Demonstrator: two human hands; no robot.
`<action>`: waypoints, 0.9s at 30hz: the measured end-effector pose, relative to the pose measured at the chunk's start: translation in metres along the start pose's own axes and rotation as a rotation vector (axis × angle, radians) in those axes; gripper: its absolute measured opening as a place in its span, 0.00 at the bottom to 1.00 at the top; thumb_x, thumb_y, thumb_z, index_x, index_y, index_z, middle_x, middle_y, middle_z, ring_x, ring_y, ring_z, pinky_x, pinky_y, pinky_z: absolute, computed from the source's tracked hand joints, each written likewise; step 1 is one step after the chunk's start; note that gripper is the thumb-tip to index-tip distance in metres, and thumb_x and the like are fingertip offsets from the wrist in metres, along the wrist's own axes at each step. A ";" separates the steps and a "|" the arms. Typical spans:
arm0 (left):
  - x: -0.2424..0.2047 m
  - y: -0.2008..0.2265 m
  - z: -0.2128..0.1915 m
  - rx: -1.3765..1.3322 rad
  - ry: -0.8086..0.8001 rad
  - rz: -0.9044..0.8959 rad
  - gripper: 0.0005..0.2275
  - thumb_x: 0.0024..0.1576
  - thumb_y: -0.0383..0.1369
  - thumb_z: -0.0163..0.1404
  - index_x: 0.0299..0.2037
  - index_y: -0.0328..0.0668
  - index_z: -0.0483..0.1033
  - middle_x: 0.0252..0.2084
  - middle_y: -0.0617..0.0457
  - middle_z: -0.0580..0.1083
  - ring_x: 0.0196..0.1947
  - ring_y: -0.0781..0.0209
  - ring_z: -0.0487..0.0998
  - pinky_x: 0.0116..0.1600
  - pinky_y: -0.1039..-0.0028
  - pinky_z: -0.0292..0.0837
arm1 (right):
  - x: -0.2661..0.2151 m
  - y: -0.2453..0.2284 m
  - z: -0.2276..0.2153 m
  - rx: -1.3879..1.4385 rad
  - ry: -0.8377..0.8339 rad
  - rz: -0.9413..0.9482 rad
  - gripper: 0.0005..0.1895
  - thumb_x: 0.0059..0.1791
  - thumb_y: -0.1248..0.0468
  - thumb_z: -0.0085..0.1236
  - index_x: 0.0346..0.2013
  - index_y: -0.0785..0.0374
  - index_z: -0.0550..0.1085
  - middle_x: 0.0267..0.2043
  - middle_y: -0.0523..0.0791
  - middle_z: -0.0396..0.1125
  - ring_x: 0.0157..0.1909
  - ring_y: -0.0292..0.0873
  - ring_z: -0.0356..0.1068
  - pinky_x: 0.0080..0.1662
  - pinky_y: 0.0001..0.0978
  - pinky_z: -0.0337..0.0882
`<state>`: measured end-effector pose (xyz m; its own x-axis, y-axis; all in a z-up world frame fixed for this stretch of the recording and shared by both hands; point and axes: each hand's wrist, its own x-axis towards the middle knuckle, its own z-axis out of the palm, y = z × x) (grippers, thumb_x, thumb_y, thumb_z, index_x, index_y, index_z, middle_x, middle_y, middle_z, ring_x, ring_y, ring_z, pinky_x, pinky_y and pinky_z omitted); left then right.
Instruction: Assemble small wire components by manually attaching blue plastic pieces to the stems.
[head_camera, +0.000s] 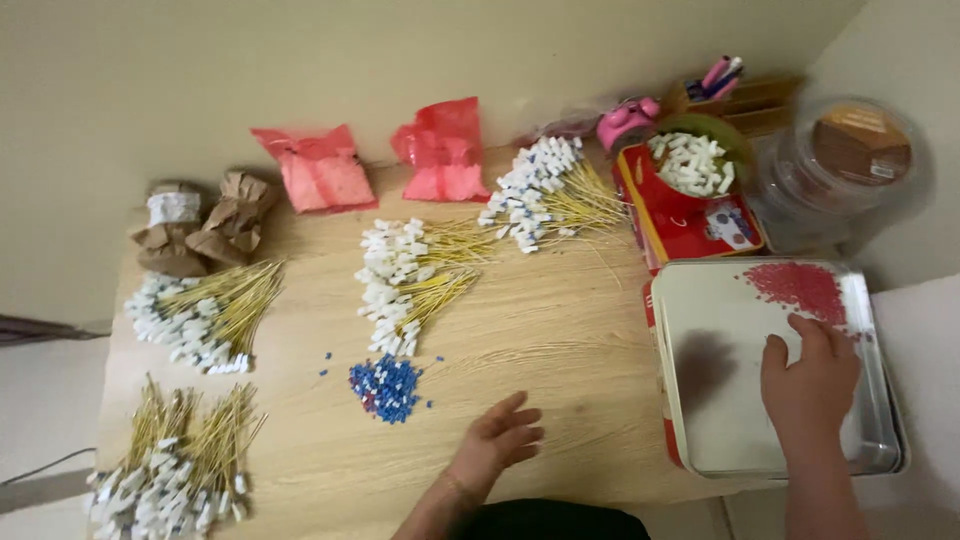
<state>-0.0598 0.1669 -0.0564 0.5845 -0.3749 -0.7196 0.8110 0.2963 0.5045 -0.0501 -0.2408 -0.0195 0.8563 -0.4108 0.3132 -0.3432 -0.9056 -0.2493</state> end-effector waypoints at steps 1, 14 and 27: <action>-0.009 0.002 -0.010 -0.007 0.006 0.005 0.28 0.56 0.24 0.53 0.70 0.42 0.65 0.63 0.38 0.75 0.52 0.49 0.79 0.54 0.66 0.77 | 0.001 -0.011 -0.002 0.004 -0.003 -0.009 0.19 0.55 0.65 0.57 0.60 0.70 0.76 0.63 0.59 0.66 0.62 0.61 0.62 0.55 0.54 0.67; -0.050 -0.049 -0.177 0.110 0.703 0.612 0.17 0.62 0.17 0.44 0.63 0.26 0.69 0.53 0.33 0.76 0.47 0.43 0.79 0.49 0.61 0.75 | -0.080 -0.165 0.016 0.365 -0.243 -0.279 0.15 0.46 0.65 0.58 0.48 0.58 0.74 0.57 0.45 0.67 0.58 0.48 0.65 0.56 0.41 0.67; -0.051 -0.003 -0.195 0.692 0.861 0.546 0.23 0.54 0.21 0.51 0.62 0.41 0.70 0.52 0.46 0.74 0.42 0.57 0.79 0.47 0.71 0.80 | -0.145 -0.191 0.054 0.265 -0.785 -0.144 0.20 0.54 0.59 0.50 0.60 0.59 0.71 0.55 0.46 0.69 0.40 0.40 0.74 0.41 0.31 0.77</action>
<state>-0.0965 0.3567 -0.1148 0.8568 0.4309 -0.2833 0.4608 -0.3931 0.7957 -0.0879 -0.0027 -0.0668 0.9381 -0.0113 -0.3461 -0.1921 -0.8486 -0.4930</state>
